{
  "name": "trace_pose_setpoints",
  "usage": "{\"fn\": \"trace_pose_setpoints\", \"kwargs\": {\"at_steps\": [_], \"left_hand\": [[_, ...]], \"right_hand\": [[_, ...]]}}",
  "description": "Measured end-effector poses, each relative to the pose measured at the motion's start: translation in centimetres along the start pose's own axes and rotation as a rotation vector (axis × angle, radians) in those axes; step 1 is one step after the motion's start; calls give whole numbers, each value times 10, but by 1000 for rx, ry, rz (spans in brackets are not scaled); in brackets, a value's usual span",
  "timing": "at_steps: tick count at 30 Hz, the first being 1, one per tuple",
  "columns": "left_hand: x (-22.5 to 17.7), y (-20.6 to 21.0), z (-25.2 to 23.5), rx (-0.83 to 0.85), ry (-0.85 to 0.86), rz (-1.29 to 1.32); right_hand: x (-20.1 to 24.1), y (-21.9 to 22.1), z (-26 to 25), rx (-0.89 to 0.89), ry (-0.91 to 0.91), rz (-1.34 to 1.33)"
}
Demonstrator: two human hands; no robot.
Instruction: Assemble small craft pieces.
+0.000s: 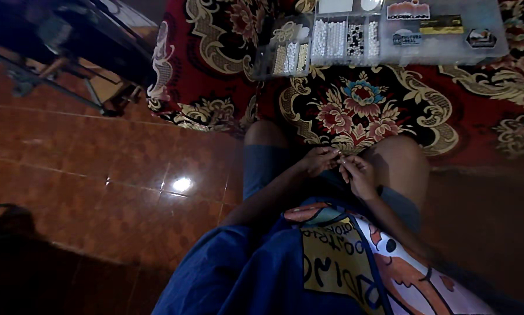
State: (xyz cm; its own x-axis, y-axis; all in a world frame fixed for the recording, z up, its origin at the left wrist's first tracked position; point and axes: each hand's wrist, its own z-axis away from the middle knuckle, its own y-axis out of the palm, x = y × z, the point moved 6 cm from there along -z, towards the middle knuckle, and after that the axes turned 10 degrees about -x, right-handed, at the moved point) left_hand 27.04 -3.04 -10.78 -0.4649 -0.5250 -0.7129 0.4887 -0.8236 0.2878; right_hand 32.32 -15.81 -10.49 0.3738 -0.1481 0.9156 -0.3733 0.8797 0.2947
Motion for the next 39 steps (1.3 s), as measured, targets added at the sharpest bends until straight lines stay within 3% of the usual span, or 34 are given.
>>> {"fn": "trace_pose_setpoints", "kwargs": {"at_steps": [39], "left_hand": [[-15, -3, 3, -34, 204, -188]], "right_hand": [[-3, -2, -1, -47, 47, 71]]}}
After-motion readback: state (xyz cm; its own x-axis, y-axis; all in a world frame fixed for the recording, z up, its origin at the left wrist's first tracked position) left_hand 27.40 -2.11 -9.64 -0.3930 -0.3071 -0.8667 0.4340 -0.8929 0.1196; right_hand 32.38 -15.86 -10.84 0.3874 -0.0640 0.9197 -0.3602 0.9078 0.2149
